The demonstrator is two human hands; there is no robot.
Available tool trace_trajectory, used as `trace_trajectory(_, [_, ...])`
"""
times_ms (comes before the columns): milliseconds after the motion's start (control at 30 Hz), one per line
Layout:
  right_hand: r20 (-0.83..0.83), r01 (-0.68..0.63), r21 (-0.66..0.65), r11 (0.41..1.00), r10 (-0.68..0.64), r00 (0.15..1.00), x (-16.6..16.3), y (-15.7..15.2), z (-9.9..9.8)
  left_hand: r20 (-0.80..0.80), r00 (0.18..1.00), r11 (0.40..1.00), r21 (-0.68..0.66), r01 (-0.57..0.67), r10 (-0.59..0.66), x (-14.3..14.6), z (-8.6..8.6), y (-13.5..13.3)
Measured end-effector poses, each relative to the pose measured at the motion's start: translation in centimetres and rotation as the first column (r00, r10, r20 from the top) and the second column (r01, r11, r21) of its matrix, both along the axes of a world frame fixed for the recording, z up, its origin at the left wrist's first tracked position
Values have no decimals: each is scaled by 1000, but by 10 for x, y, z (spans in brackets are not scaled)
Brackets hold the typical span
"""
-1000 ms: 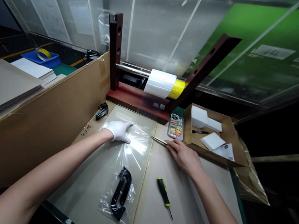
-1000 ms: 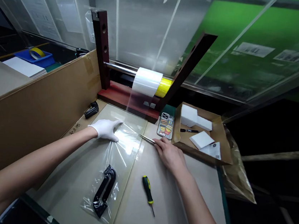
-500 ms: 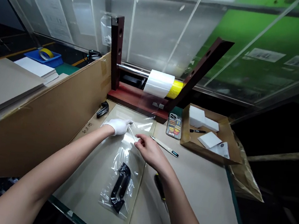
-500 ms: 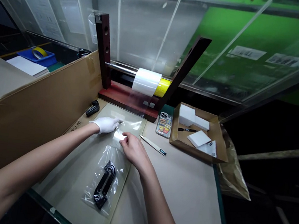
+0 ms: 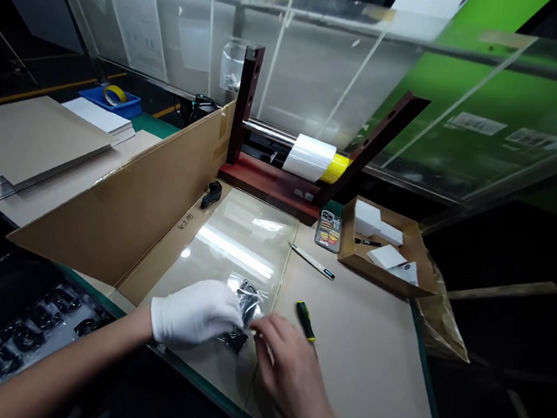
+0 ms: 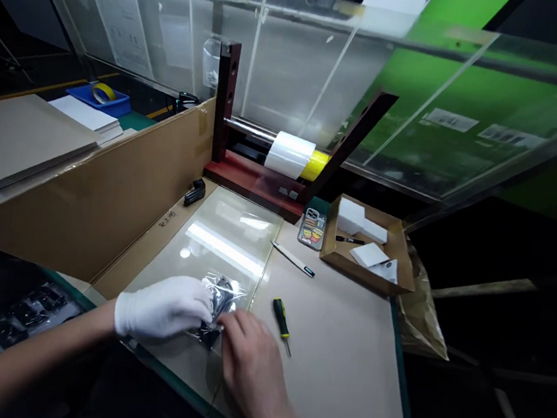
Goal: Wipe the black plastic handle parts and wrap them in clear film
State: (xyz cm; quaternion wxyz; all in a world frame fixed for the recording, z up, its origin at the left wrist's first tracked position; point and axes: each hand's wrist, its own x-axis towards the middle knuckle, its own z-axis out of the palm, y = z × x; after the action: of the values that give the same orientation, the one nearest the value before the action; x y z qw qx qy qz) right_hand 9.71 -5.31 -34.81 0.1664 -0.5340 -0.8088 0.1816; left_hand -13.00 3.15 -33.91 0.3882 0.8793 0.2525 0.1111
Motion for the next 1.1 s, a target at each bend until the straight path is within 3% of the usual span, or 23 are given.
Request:
trace_trajectory(100, [42,45,-8,999,-44,998,-16,-52,-48,-79,994,984,153,88,-77,-19,-22,-35])
trace_trajectory(200, [90,136,61,989,-142,986,-30,-89,-85,-150,989,980,195,31,-2,-33,-33,-64])
trace_trajectory(267, [117,163,105,981,-175,978,-37,-104,-100,-165,981,975,213,-63,99,-27,-33,-78])
trace_trajectory(367, [112,190,122,974,-203,973,-41,-111,-110,-126,937,918,281,-281,325,13,-34,-77])
trace_trajectory(533, [27,165,31,986,-165,986,-27,-104,-104,-176,804,801,342,-492,568,107,-61,-22])
trace_trajectory(633, [-119,128,-40,991,-132,984,-10,-90,-81,-195,771,779,343,-525,606,131,-77,5])
trace_trajectory(700, [-229,181,-108,978,-202,952,1,-71,-61,-199,757,767,346,-540,622,131,-81,3])
trace_trajectory(767, [-285,258,-160,953,-295,912,9,-44,-44,-209,736,750,367,-551,643,122,-82,-19])
trace_trajectory(833, [-252,323,-150,934,-353,901,10,-13,-35,-227,723,741,392,-546,653,106,-86,-57])
trace_trajectory(967, [-134,372,-105,922,-383,914,-12,38,-46,-225,739,754,393,-527,635,66,-100,-140])
trace_trajectory(1033, [-141,368,-128,921,-384,913,-24,49,-53,-206,746,754,379,-536,633,53,-99,-161])
trace_trajectory(1100, [-147,377,-172,910,-402,904,-29,50,-54,-180,727,737,329,-590,662,50,-89,-159])
